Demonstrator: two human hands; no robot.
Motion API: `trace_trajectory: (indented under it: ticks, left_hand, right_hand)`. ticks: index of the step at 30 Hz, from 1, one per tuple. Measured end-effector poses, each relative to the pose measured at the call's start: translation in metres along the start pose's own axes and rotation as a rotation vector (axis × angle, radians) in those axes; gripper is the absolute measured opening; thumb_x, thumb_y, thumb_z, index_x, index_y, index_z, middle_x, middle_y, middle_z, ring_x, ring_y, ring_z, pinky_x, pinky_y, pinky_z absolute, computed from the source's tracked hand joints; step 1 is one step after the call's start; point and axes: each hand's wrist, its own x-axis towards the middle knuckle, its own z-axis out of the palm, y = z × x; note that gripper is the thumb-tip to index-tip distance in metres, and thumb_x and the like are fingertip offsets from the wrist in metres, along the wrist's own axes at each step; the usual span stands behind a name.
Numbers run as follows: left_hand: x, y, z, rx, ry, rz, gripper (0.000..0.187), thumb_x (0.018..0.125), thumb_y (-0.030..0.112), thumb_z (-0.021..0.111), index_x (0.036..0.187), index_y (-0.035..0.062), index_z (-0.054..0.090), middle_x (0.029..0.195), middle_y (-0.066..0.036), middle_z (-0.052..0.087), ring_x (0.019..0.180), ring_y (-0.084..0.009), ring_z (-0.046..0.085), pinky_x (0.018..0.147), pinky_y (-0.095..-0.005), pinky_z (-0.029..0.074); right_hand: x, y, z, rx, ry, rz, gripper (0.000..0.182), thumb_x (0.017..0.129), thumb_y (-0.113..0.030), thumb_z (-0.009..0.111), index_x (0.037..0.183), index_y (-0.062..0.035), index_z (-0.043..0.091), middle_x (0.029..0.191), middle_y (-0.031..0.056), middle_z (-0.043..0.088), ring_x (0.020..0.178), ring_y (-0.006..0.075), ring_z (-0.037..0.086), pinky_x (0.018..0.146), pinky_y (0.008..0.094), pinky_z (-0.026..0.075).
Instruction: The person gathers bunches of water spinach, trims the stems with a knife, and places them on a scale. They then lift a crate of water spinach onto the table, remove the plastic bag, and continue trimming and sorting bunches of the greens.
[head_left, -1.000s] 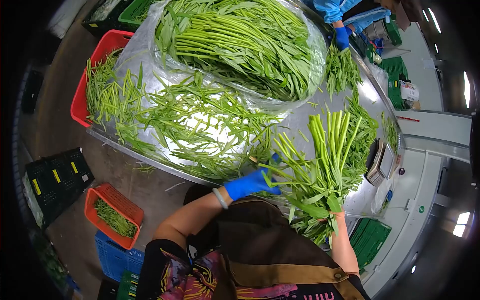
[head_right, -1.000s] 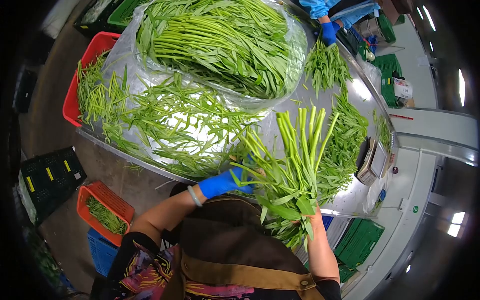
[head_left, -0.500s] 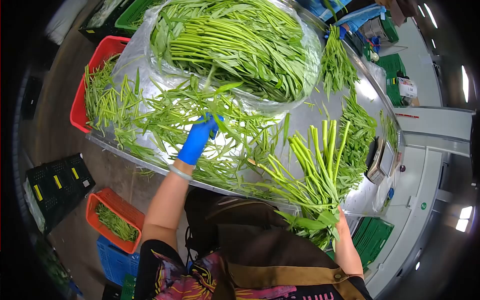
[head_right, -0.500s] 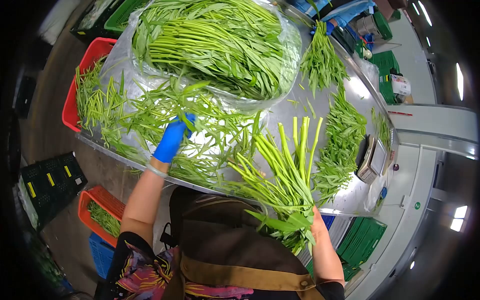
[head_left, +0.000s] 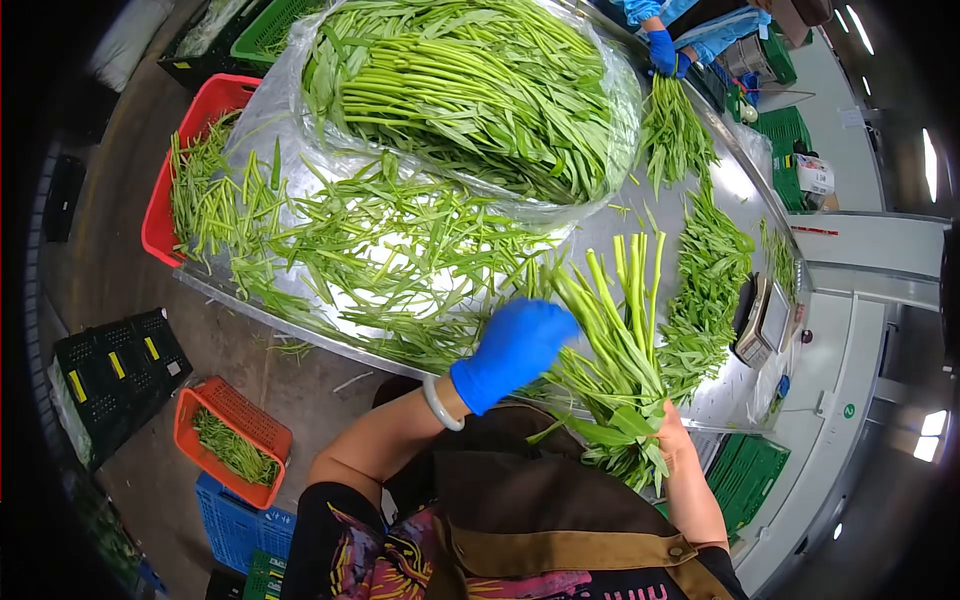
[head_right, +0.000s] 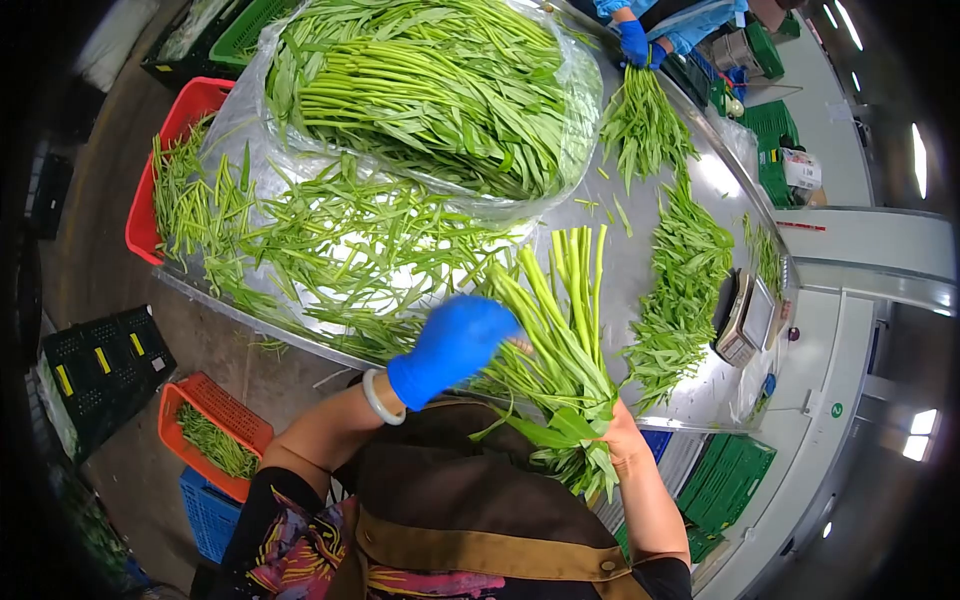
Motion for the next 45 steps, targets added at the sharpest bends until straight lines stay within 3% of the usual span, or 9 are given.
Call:
trace_trajectory:
  ticks: [3,9,12,17,23,27,30,34,45]
  left_hand:
    - [0.008,-0.069,-0.037,-0.189,0.458,-0.267,0.012,0.088,0.004,0.057,0.095,0.0023,0.067,0.086,-0.014,0.068,0.078,-0.0254,0.066,0.072,-0.0361,0.051]
    - [0.008,-0.079,-0.049,-0.827,-0.224,-0.672,0.083,0.097,0.041,0.057,0.158,0.0181,0.005,0.157,-0.008,0.025,0.09,-0.0128,0.061,0.075,-0.0256,0.05]
    - [-0.006,-0.064,-0.003,-1.128,-0.521,-0.67,0.046,0.097,0.036,0.055,0.133,0.0082,0.057,0.122,-0.005,0.063,0.089,-0.0093,0.062,0.075,-0.0243,0.048]
    - [-0.02,-0.127,-0.008,-0.812,0.161,-0.601,0.028,0.096,0.029,0.058,0.093,0.0032,0.07,0.096,-0.006,0.069,0.091,-0.0131,0.06,0.086,-0.0296,0.045]
    - [-0.036,-0.092,-0.053,0.296,0.406,-0.42,0.057,0.087,0.034,0.072,0.131,0.0015,0.056,0.123,-0.023,0.063,0.113,-0.0329,0.061,0.093,-0.039,0.05]
    - [-0.059,-0.075,-0.016,-0.896,-0.63,-0.751,0.063,0.096,0.049,0.057,0.138,0.0023,0.052,0.128,-0.018,0.062,0.109,-0.0262,0.064,0.096,-0.0416,0.05]
    - [-0.062,-0.055,0.053,-1.483,-0.415,-0.564,0.075,0.096,0.055,0.052,0.148,0.0041,0.034,0.139,-0.012,0.052,0.123,-0.025,0.054,0.106,-0.0414,0.042]
    - [-0.047,-0.051,0.076,-1.786,-0.177,-0.379,0.064,0.1,0.043,0.052,0.148,0.0057,0.033,0.14,-0.008,0.048,0.124,-0.0212,0.051,0.109,-0.0369,0.04]
    - [-0.009,-0.015,0.016,-1.663,0.254,-0.616,0.062,0.087,0.013,0.063,0.145,0.0106,0.041,0.104,-0.005,0.063,0.101,-0.0245,0.063,0.098,-0.0449,0.051]
  right_hand:
    - [-0.009,-0.002,-0.005,0.018,0.012,0.003,0.091,0.061,-0.003,0.086,0.141,-0.0036,0.045,0.13,0.007,0.06,0.115,0.0198,0.06,0.098,0.0365,0.049]
    - [-0.012,-0.012,0.017,0.093,-0.054,0.032,0.083,0.068,0.001,0.082,0.142,-0.0029,0.044,0.132,0.0087,0.058,0.115,0.0194,0.059,0.099,0.0366,0.049]
    - [-0.009,-0.008,0.018,0.093,-0.077,0.052,0.084,0.068,0.001,0.082,0.143,-0.0028,0.043,0.134,0.0089,0.057,0.116,0.0194,0.059,0.099,0.0367,0.049]
    - [-0.017,-0.01,0.011,0.097,-0.046,0.063,0.086,0.068,0.0,0.084,0.143,-0.0037,0.043,0.132,0.0084,0.059,0.114,0.0189,0.06,0.096,0.0355,0.051]
    - [-0.012,0.008,-0.015,0.061,0.079,-0.072,0.089,0.066,-0.006,0.086,0.143,-0.0041,0.042,0.13,0.0073,0.06,0.112,0.0191,0.061,0.096,0.0363,0.05]
    - [-0.002,-0.012,0.01,0.043,-0.02,-0.146,0.085,0.068,-0.007,0.084,0.142,-0.0036,0.044,0.131,0.0076,0.059,0.115,0.0198,0.059,0.099,0.0351,0.047]
    - [0.014,-0.032,0.046,-0.111,-0.208,-0.239,0.078,0.07,-0.009,0.084,0.139,-0.0015,0.048,0.131,0.0086,0.06,0.118,0.0183,0.058,0.101,0.0335,0.046]
    - [0.026,-0.026,0.083,-1.735,0.034,-0.327,0.072,0.07,-0.009,0.074,0.137,0.0003,0.049,0.095,0.0054,0.069,0.086,0.025,0.068,0.074,0.0401,0.055]
    - [0.024,-0.015,0.139,-1.676,0.185,-0.969,0.08,0.075,-0.031,0.072,0.142,0.0011,0.042,0.102,0.014,0.058,0.092,0.0276,0.059,0.075,0.0368,0.049]
